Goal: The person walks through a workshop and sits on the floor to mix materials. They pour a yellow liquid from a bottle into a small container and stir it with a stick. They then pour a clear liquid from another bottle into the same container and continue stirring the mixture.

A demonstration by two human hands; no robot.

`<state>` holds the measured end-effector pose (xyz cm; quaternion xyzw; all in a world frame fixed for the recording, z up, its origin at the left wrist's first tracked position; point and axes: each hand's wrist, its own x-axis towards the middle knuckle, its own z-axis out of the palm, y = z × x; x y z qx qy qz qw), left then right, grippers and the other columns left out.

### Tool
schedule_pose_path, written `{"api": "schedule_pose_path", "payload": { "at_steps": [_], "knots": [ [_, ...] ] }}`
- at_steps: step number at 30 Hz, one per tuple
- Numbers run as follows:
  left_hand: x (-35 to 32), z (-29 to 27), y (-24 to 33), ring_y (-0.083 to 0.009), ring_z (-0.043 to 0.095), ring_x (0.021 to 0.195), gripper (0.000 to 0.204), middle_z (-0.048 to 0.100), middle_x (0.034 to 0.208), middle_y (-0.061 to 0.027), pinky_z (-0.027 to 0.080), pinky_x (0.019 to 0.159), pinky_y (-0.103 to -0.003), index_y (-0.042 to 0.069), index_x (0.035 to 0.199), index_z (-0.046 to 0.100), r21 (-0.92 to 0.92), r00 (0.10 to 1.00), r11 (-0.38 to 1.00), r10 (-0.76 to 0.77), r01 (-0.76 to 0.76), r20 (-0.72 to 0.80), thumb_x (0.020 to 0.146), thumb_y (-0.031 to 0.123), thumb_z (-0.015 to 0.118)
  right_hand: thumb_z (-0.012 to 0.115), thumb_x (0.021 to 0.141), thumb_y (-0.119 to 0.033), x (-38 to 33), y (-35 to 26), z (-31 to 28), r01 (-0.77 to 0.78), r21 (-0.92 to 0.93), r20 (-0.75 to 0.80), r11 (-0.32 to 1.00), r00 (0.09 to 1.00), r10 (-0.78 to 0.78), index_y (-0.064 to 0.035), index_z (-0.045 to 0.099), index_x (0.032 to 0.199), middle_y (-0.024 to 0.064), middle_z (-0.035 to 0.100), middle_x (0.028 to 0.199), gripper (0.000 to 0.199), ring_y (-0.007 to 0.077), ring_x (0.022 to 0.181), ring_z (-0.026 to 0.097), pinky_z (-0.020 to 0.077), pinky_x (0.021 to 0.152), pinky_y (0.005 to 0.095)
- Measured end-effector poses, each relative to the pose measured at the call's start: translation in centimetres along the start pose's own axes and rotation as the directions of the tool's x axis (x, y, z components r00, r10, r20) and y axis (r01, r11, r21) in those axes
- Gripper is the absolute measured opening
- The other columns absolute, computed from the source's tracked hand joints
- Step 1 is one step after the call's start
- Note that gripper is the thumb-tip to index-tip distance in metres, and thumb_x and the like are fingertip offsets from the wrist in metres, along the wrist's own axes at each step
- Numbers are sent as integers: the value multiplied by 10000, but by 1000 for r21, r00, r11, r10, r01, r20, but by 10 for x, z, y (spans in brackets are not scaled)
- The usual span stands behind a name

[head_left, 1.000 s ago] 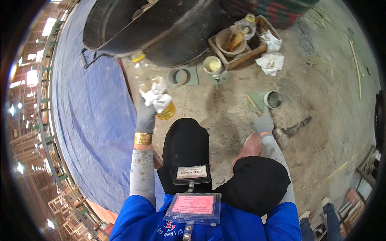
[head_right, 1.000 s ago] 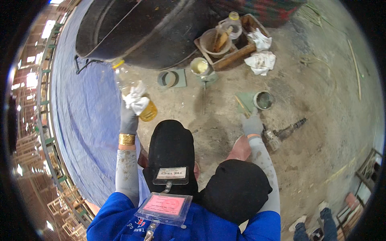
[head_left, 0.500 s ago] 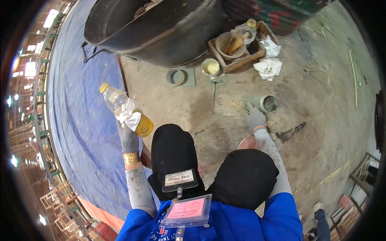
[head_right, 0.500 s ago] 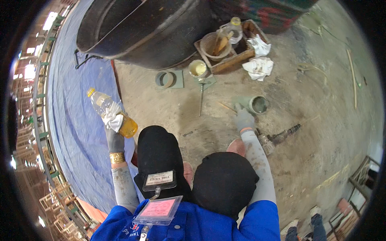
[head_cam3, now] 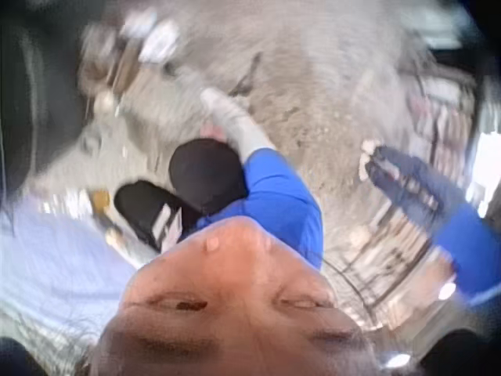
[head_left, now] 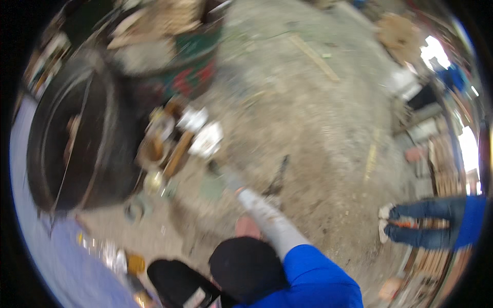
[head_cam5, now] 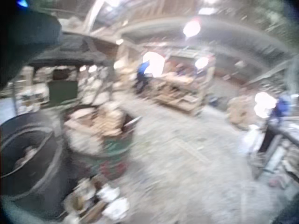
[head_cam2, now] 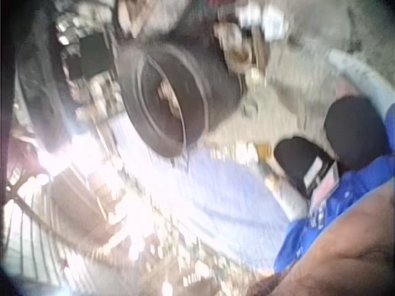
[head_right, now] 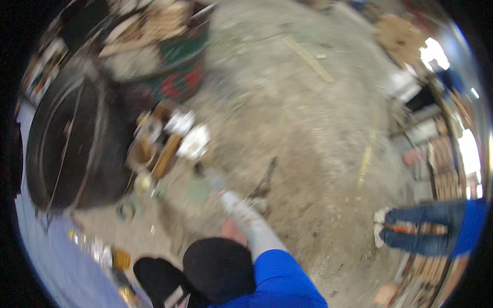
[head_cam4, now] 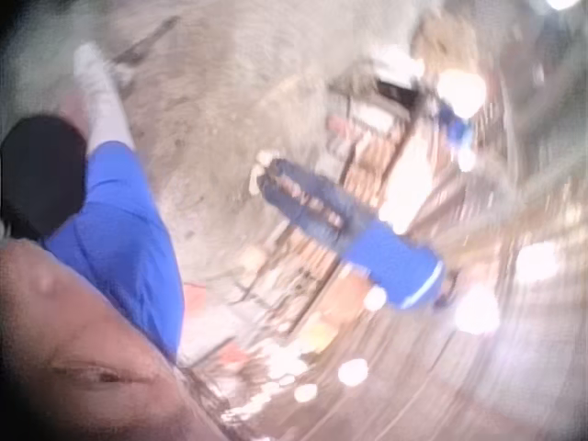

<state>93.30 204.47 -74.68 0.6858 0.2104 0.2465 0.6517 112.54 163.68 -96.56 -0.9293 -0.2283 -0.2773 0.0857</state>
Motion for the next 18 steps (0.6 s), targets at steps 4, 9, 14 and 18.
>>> {"api": "schedule_pose_path", "payload": {
  "at_steps": [4,9,14,18],
  "knots": [
    [2,-13,38,-138,511,951,347,515,1102,-72,422,799,-250,1,1167,447,128,998,990,62,-60,-11,845,125,487,481,809,-472,99,-136,-17,-719,533,750,446,645,142,-33,598,1011,191,602,1005,497,338,919,577,449,773,383],
    [13,70,100,-152,503,985,351,509,1121,-78,417,834,-272,-1,1175,441,44,978,999,-3,-6,207,854,137,474,509,777,-481,121,-101,-113,-783,378,809,495,539,235,-65,612,984,199,609,937,476,353,880,578,442,737,399],
    [10,135,184,-167,494,1020,356,503,1139,-85,411,869,-295,-3,1183,436,-87,892,980,-122,176,436,862,149,460,496,791,-444,94,-38,-251,-915,332,718,230,403,567,-80,614,1040,189,614,938,457,343,844,589,447,701,406],
    [-56,213,288,-162,477,1005,450,480,1151,-75,402,863,-299,12,1241,370,-73,833,943,-247,323,495,845,158,526,442,840,-455,-8,7,-410,-961,-56,641,270,173,748,-104,590,1102,186,583,1083,462,328,1007,550,424,853,371]
  ]
}}
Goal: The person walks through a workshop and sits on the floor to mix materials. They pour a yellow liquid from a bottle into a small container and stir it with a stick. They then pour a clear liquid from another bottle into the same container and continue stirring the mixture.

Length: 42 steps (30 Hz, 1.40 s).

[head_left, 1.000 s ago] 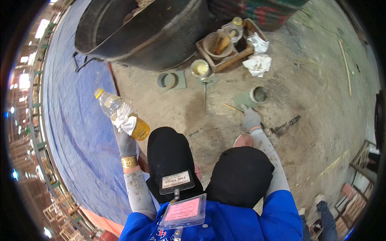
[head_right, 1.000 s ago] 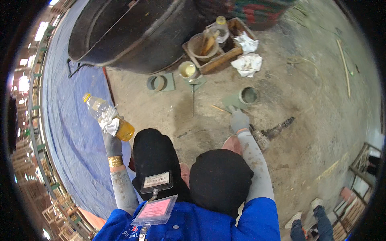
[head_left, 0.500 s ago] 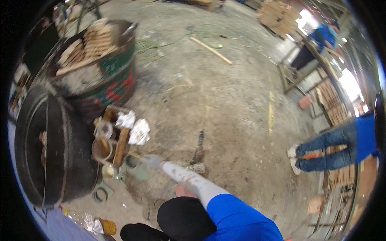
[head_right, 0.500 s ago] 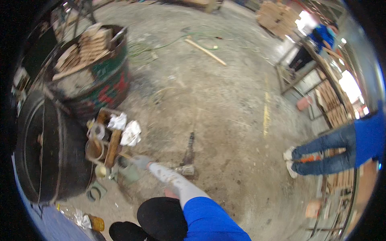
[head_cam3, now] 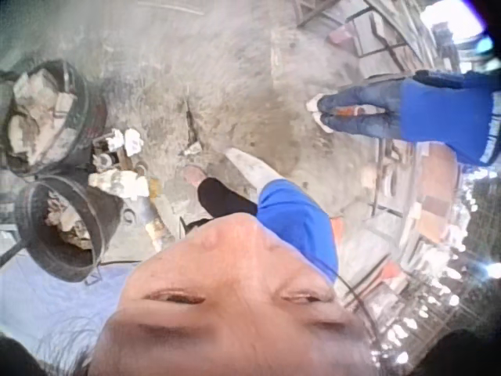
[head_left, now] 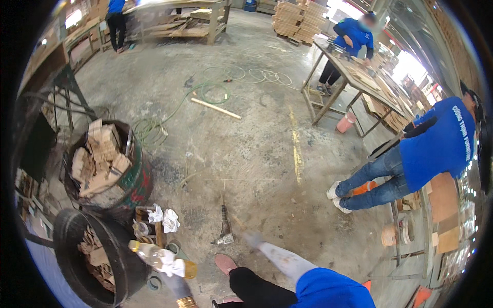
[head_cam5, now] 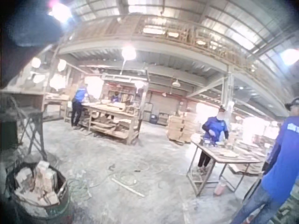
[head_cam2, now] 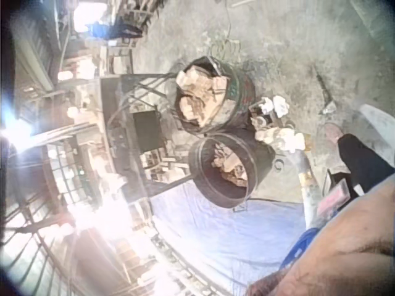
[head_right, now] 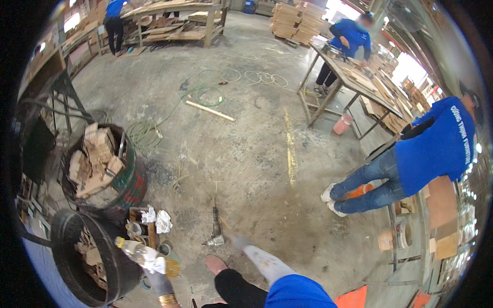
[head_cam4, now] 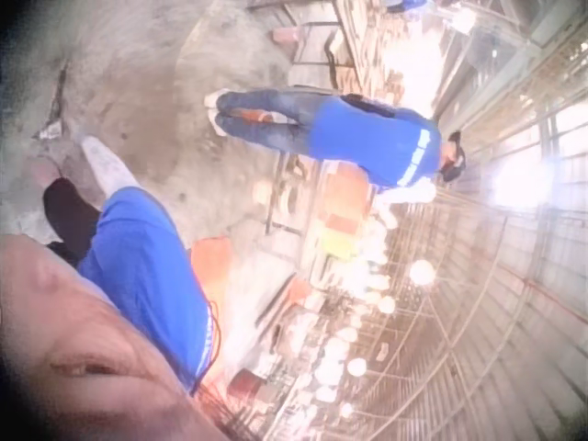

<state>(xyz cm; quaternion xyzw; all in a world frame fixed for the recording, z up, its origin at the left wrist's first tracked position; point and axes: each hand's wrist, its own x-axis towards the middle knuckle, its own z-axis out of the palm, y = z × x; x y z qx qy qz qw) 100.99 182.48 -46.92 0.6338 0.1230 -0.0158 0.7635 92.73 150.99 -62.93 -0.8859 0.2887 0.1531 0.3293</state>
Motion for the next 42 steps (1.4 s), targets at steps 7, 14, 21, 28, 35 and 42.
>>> {"api": "schedule_pose_path", "payload": {
  "at_steps": [7,14,21,28,35,42],
  "knots": [
    [-77,127,103,-120,499,861,608,479,992,-46,460,747,-265,39,1176,362,-44,980,997,-52,61,191,655,45,675,566,726,-437,-207,157,-178,-734,219,-17,642,655,755,-37,657,913,166,649,885,451,319,809,621,467,697,414],
    [-61,306,143,-124,504,855,565,490,982,-48,460,744,-268,35,1157,382,103,973,981,-178,164,148,668,50,667,459,826,-416,-157,245,-382,-658,357,-334,663,573,748,-52,600,1069,216,571,1087,460,365,1005,544,429,841,407],
    [4,463,181,-128,508,849,523,500,971,-51,460,740,-271,31,1137,403,217,978,970,-144,108,154,682,55,659,529,775,-227,106,223,-668,-434,-283,-855,855,518,-20,-71,638,791,147,614,671,191,315,575,585,453,534,397],
    [88,600,167,-132,512,843,481,511,960,-54,460,736,-275,26,1118,423,249,988,964,-121,93,101,695,61,651,525,840,-426,299,137,-910,521,829,-527,203,607,595,-114,589,860,39,563,609,319,117,391,443,323,326,256],
    [174,792,160,-136,517,837,439,521,949,-57,461,733,-278,22,1098,444,282,982,957,-111,65,151,709,66,643,573,814,-321,447,213,-1070,500,845,-506,191,629,590,-160,579,809,-12,521,588,162,69,377,357,271,326,234],
    [216,968,146,-139,521,831,398,532,938,-60,461,729,-281,18,1079,464,321,997,944,-72,71,-7,723,71,635,580,798,-311,665,334,-1207,544,825,-473,154,515,715,-74,549,893,73,583,743,257,133,455,433,350,407,282]
  ]
}}
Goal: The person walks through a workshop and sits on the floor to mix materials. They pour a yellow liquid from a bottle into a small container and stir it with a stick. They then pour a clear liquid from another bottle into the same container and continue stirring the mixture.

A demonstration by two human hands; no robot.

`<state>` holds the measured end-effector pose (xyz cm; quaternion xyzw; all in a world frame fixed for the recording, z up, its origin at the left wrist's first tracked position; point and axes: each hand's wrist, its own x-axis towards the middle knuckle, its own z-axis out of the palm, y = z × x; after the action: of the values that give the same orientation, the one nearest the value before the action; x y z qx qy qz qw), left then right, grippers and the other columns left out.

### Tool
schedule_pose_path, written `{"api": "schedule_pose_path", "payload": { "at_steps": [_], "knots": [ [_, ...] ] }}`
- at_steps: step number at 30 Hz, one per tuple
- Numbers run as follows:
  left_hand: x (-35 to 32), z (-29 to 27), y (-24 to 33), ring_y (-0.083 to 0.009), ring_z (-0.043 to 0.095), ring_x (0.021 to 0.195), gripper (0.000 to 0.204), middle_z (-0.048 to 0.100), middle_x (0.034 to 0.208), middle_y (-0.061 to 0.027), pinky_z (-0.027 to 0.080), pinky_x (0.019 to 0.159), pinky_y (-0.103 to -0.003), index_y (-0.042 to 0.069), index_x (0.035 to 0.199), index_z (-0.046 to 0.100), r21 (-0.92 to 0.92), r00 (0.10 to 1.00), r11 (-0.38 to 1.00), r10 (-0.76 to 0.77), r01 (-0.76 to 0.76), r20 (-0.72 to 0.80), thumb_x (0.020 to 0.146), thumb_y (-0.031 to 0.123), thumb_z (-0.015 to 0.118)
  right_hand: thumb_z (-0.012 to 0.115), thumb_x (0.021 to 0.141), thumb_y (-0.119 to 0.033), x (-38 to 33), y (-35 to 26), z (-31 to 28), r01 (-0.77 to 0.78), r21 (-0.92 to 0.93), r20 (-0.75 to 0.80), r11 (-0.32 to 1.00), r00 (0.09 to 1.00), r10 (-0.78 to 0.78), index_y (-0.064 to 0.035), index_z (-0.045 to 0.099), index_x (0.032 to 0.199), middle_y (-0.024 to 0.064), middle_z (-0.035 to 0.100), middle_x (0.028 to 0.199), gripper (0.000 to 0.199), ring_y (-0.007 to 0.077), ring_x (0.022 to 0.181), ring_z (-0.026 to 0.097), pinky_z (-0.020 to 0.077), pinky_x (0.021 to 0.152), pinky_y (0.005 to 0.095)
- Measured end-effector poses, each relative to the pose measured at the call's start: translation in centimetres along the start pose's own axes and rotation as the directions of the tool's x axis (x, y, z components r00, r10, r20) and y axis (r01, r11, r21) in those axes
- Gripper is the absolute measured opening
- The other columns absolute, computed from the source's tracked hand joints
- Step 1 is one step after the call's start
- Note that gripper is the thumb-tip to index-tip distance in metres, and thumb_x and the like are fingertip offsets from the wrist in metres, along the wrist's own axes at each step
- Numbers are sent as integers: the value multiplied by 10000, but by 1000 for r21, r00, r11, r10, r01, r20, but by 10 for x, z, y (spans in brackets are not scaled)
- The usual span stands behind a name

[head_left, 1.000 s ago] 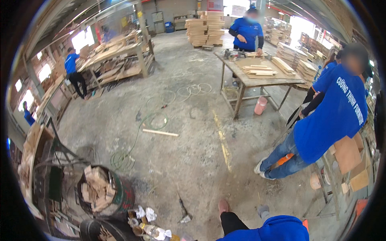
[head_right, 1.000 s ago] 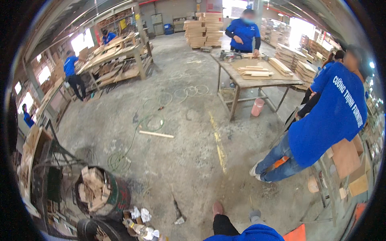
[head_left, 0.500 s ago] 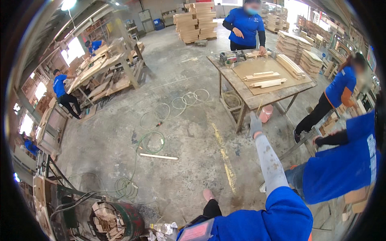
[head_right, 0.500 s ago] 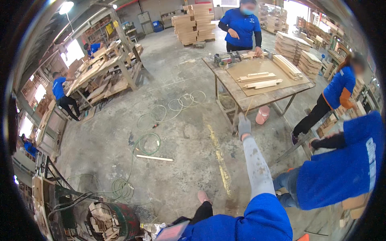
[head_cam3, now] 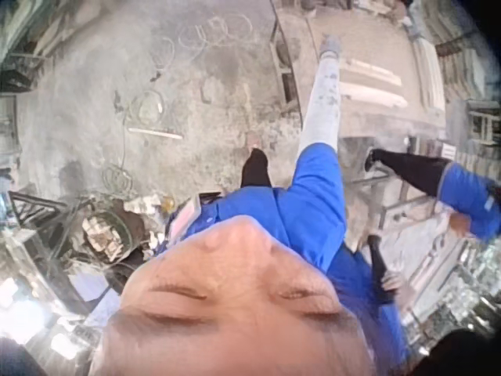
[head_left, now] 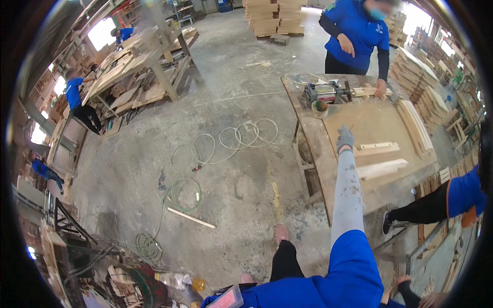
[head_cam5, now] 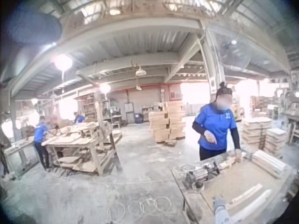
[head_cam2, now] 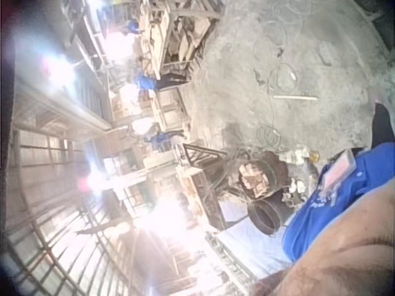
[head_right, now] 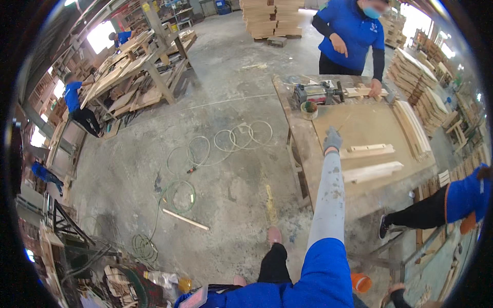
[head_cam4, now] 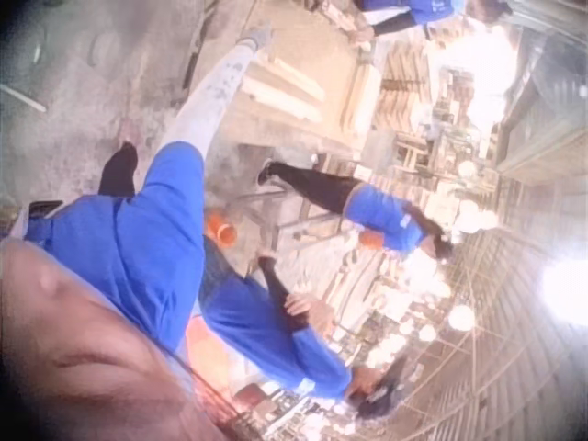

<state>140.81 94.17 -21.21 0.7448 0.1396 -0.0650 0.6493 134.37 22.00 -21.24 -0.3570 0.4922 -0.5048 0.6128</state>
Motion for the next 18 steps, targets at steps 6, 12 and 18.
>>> {"api": "schedule_pose_path", "payload": {
  "at_steps": [6,12,18],
  "knots": [
    [11,109,-3,-143,525,826,364,541,929,-62,461,726,-284,14,1062,482,14,979,991,-129,133,-158,734,76,628,616,768,-314,163,48,51,125,-42,-226,991,965,-131,-34,550,980,98,594,793,357,185,559,527,419,488,329],
    [6,156,-27,-146,529,821,330,550,920,-65,461,723,-287,11,1045,499,31,942,967,-240,254,-235,746,80,621,648,755,-259,199,72,71,133,-221,-187,966,966,-176,-29,585,941,48,576,693,303,157,511,493,396,465,312],
    [-6,143,-33,-149,532,816,298,559,910,-67,461,719,-290,7,1028,517,-4,922,962,-264,274,-282,758,85,614,606,787,-130,125,29,49,83,-156,177,984,983,-55,-95,628,900,-25,543,632,120,98,443,415,311,400,268]
  ]
}}
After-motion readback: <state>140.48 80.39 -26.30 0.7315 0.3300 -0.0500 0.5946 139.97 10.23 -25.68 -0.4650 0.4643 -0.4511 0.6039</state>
